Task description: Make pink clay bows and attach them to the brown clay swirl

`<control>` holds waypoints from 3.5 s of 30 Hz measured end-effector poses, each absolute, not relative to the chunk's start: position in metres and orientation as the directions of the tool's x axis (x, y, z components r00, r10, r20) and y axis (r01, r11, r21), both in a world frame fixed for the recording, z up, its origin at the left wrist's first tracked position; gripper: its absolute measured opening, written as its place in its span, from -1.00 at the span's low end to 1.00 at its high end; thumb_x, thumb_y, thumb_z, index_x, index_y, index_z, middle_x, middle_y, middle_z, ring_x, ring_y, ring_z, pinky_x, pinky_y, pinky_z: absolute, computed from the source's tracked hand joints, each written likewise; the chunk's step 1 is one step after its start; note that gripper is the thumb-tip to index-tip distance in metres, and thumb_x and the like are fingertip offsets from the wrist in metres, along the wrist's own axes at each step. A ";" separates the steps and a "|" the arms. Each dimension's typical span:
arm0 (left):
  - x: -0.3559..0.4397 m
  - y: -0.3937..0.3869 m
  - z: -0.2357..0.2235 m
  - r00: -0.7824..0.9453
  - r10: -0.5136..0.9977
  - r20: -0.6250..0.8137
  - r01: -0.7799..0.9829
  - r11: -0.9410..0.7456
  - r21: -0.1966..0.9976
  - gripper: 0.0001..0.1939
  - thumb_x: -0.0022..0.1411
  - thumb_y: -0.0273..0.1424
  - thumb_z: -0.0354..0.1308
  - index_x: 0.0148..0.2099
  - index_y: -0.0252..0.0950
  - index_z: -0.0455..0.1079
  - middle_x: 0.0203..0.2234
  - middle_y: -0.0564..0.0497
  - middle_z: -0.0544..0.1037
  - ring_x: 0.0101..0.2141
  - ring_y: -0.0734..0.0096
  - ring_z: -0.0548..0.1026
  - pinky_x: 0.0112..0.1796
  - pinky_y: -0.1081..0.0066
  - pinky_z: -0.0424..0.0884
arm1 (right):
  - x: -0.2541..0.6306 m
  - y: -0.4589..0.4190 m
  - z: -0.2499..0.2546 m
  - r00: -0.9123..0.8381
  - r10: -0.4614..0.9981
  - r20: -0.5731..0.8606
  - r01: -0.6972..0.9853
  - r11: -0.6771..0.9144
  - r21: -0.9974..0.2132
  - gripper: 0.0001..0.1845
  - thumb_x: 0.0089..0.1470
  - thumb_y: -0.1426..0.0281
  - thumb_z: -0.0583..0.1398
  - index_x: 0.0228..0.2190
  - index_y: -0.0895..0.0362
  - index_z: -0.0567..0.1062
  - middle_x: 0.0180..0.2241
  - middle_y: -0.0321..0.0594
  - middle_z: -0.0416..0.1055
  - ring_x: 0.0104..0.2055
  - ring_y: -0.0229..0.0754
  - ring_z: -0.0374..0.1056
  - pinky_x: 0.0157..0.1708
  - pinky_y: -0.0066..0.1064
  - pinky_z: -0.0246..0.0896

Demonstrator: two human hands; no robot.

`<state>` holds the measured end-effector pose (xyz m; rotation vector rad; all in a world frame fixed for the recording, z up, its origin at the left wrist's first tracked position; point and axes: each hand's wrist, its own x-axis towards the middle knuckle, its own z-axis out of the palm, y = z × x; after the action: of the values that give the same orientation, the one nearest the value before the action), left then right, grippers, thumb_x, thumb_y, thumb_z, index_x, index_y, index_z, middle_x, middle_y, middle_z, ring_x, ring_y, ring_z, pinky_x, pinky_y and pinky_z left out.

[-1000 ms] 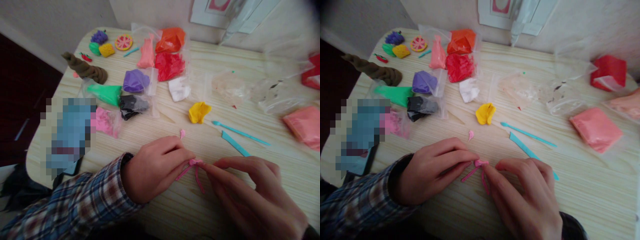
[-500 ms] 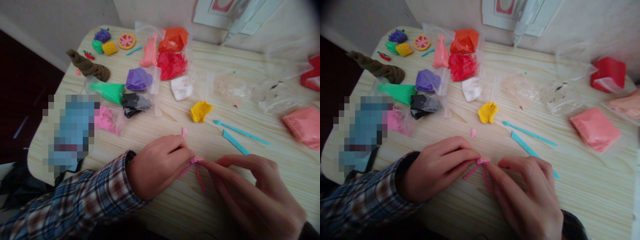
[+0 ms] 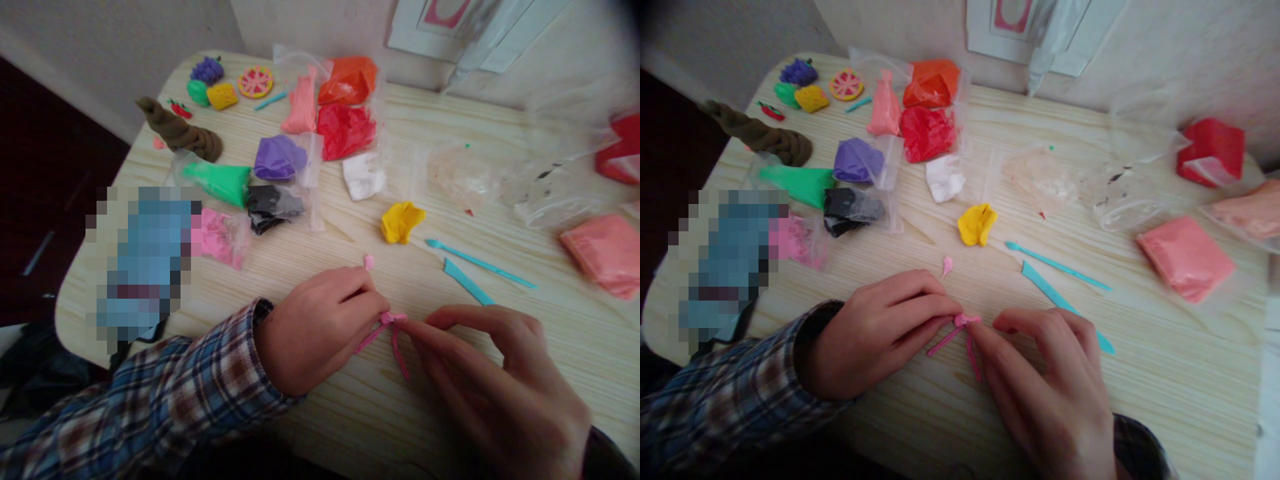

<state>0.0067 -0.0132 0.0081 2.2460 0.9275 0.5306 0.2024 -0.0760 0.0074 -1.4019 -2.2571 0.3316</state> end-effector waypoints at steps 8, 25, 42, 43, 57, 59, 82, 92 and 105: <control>-0.002 -0.013 0.007 0.571 0.803 0.168 0.467 -0.487 0.738 -0.86 0.22 -0.60 0.07 -0.22 -0.41 0.45 -0.39 -0.02 0.52 -0.34 0.47 0.47 -0.28 0.53 0.41 | 0.204 -0.075 0.004 -0.239 0.940 0.244 0.784 0.336 -0.523 -0.80 0.15 0.47 0.13 -0.15 0.11 0.44 -0.24 -0.16 0.29 -0.22 -0.16 0.27 -0.25 -0.30 0.19; -0.011 -0.005 -0.016 0.458 0.838 0.297 0.513 -0.522 0.681 -0.89 0.20 -0.53 0.11 -0.31 -0.33 0.47 -0.40 -0.01 0.43 -0.48 0.51 0.39 -0.43 0.49 0.39 | 0.192 -0.071 -0.005 -0.059 0.887 0.457 0.771 0.332 -0.544 -0.89 0.15 0.37 0.15 -0.24 0.06 0.43 -0.23 -0.19 0.33 -0.10 -0.10 0.28 -0.12 -0.20 0.06; -0.017 0.012 -0.038 0.382 0.861 0.335 0.410 -0.483 0.774 -0.74 0.29 -0.30 0.08 -0.04 -0.34 0.35 -0.16 -0.07 0.48 -0.24 0.36 0.49 -0.24 0.26 0.48 | 0.182 -0.056 -0.025 -0.030 0.745 0.667 0.812 0.407 -0.418 -0.85 0.15 0.33 0.12 -0.23 0.06 0.44 -0.20 -0.15 0.37 -0.08 -0.08 0.30 -0.07 -0.16 0.05; -0.017 0.013 -0.040 0.383 0.863 0.329 0.414 -0.479 0.774 -0.72 0.29 -0.30 0.08 -0.01 -0.33 0.34 -0.12 -0.08 0.46 -0.21 0.33 0.48 -0.21 0.23 0.48 | 0.182 -0.055 -0.025 -0.026 0.735 0.678 0.814 0.410 -0.413 -0.84 0.15 0.33 0.12 -0.24 0.07 0.45 -0.20 -0.14 0.37 -0.08 -0.08 0.30 -0.07 -0.16 0.05; -0.017 0.009 -0.030 0.343 0.879 0.331 0.496 -0.469 0.731 -0.69 0.29 -0.30 0.08 0.04 -0.31 0.32 -0.04 -0.11 0.43 -0.14 0.28 0.47 -0.15 0.17 0.46 | 0.189 -0.048 -0.024 0.082 0.663 0.744 0.786 0.416 -0.457 -0.83 0.12 0.29 0.15 -0.30 0.10 0.47 -0.23 -0.18 0.36 -0.11 -0.07 0.29 -0.08 -0.13 0.06; -0.016 0.004 -0.026 0.320 0.879 0.354 0.509 -0.475 0.718 -0.70 0.29 -0.30 0.07 0.03 -0.30 0.32 -0.05 -0.11 0.44 -0.15 0.29 0.47 -0.16 0.19 0.46 | 0.192 -0.047 -0.024 0.112 0.649 0.752 0.774 0.418 -0.476 -0.82 0.13 0.28 0.14 -0.31 0.11 0.46 -0.23 -0.17 0.34 -0.11 -0.07 0.28 -0.08 -0.13 0.08; -0.178 0.119 0.014 0.134 0.986 0.096 0.836 -0.165 0.524 -0.68 0.28 -0.30 0.09 0.04 -0.31 0.32 -0.05 -0.11 0.43 -0.13 0.27 0.46 -0.15 0.16 0.45 | 0.154 0.004 0.013 0.109 0.703 0.703 0.637 0.493 -0.593 -0.87 0.12 0.33 0.14 -0.28 0.09 0.44 -0.23 -0.15 0.34 -0.14 -0.08 0.28 -0.13 -0.13 0.18; -0.177 0.121 0.006 0.136 0.978 0.159 0.775 -0.205 0.598 -0.72 0.28 -0.31 0.10 -0.02 -0.34 0.34 -0.12 -0.08 0.46 -0.20 0.32 0.48 -0.22 0.23 0.47 | 0.106 0.022 0.038 0.118 0.708 0.696 0.565 0.529 -0.633 -0.91 0.12 0.36 0.14 -0.29 0.08 0.41 -0.26 -0.18 0.38 -0.14 -0.10 0.30 -0.15 -0.18 0.21; -0.150 0.099 0.073 0.006 0.960 0.278 0.338 -0.264 0.903 -0.59 -0.05 -0.13 0.28 -0.22 -0.31 0.39 -0.26 -0.10 0.58 -0.18 0.17 0.53 -0.13 0.19 0.46 | 0.125 0.028 0.073 0.088 0.642 0.762 0.563 0.599 -0.570 -0.93 0.11 0.39 0.16 -0.31 0.07 0.41 -0.26 -0.19 0.39 -0.13 -0.10 0.30 -0.12 -0.17 0.17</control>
<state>-0.1500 0.0992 0.0732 1.6582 1.3491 1.2672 0.1247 0.0280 0.0728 -1.0409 -1.5715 0.0780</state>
